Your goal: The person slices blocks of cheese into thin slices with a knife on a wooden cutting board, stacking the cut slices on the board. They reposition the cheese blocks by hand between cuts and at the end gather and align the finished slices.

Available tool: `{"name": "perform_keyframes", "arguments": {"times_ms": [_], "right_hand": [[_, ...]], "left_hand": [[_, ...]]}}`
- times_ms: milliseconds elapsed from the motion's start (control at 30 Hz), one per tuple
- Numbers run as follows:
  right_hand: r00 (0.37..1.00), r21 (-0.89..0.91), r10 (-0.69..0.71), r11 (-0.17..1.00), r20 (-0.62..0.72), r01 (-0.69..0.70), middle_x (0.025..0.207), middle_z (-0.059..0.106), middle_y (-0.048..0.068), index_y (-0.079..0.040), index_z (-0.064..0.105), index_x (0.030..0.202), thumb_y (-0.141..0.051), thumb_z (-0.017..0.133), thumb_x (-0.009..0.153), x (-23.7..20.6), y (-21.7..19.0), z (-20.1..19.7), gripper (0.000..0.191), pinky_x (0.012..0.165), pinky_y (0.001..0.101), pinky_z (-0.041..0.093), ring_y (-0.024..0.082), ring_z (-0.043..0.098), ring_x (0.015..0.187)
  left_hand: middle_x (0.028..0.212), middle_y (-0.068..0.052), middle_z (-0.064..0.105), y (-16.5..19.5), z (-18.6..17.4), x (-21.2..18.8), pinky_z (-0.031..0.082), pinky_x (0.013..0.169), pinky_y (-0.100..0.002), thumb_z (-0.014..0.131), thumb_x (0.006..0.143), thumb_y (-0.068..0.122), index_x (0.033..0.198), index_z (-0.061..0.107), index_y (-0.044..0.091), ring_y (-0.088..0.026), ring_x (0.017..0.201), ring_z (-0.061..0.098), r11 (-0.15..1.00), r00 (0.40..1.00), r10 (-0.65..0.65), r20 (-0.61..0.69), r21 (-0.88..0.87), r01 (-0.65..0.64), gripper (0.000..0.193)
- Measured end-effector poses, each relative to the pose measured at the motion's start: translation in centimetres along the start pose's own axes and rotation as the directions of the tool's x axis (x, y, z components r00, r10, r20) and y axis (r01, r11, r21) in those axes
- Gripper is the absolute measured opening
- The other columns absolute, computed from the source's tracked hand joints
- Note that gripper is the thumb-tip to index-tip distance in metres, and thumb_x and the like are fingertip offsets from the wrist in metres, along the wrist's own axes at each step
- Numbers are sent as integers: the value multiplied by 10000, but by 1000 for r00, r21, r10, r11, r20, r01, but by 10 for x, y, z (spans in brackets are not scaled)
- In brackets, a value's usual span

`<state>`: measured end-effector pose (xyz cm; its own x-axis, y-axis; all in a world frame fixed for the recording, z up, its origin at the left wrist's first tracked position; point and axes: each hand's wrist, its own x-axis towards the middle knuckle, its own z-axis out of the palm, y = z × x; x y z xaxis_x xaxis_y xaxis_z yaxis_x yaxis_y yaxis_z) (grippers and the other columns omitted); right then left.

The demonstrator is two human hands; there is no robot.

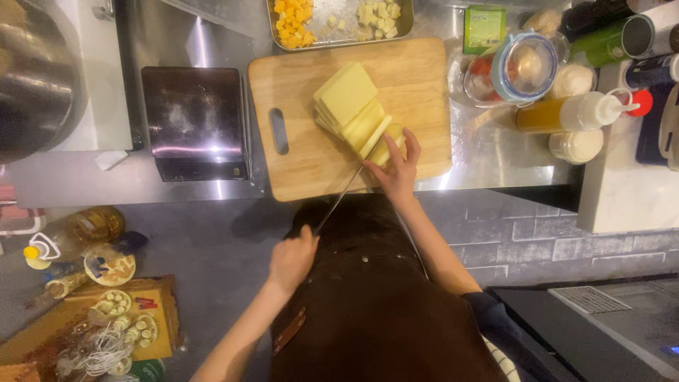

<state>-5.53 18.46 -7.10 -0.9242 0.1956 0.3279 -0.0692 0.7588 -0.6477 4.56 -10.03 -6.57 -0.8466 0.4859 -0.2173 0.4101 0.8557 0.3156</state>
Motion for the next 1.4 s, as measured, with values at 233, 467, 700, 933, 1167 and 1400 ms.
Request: {"name": "perform_keyframes", "arguments": {"times_ms": [233, 467, 700, 933, 1167, 1400], "right_hand": [[1000, 37, 10, 999, -4, -10, 1602, 217, 221, -85, 534, 1479, -105, 854, 828, -9, -6, -6, 725, 1209, 509, 348, 435, 299, 1495], [768, 668, 639, 556, 38, -495, 1527, 446, 152, -120, 198, 1628, -23, 678, 924, -10, 1, 1, 858, 979, 333, 553, 239, 606, 1258], [716, 622, 694, 528, 76, -578, 1332, 640, 118, -85, 346, 1577, 64, 655, 932, 8, 38, -45, 730, 953, 310, 580, 212, 652, 1196], [990, -93, -28, 995, 142, 41, 1416, 644, 29, -165, 644, 1362, 88, 602, 857, 56, 75, -71, 565, 1210, 467, 436, 290, 631, 1374], [817, -48, -402, 886, 414, 461, 1482, 546, 135, -168, 628, 1365, -250, 810, 852, 71, 127, -109, 551, 1208, 572, 309, 363, 458, 1437], [955, -150, 27, 989, 295, 18, 1423, 478, 280, -15, 364, 1532, -513, 892, 693, 65, 112, -91, 1109, 1064, 581, 387, 478, 461, 1289]], "left_hand": [[463, -113, 632, -29, -21, -83, 538, 393, -437, 550, 978, 396, 1040, 581, 37, -321, 415, 662, 996, 979, -92, 184, 33, 88, 366], [508, -97, 640, -38, -35, -77, 510, 405, -469, 570, 990, 410, 882, 581, 122, -341, 446, 656, 991, 989, -64, 130, -106, 78, 308], [547, -122, 660, -17, -32, -34, 510, 409, -471, 616, 967, 425, 943, 629, 125, -351, 461, 662, 992, 998, -62, 12, -109, 63, 301], [614, -128, 687, 46, -39, 31, 522, 481, -480, 632, 968, 393, 1028, 667, 110, -365, 546, 682, 947, 976, -196, -96, -278, 162, 292], [699, -137, 718, 107, -44, 96, 533, 541, -484, 663, 962, 342, 1090, 664, 104, -376, 635, 703, 862, 928, -364, -80, -406, 304, 270], [854, -143, 751, 155, -38, 117, 546, 592, -478, 666, 965, 316, 1080, 672, 99, -379, 723, 710, 829, 867, -461, -191, -440, 344, 246]]}}
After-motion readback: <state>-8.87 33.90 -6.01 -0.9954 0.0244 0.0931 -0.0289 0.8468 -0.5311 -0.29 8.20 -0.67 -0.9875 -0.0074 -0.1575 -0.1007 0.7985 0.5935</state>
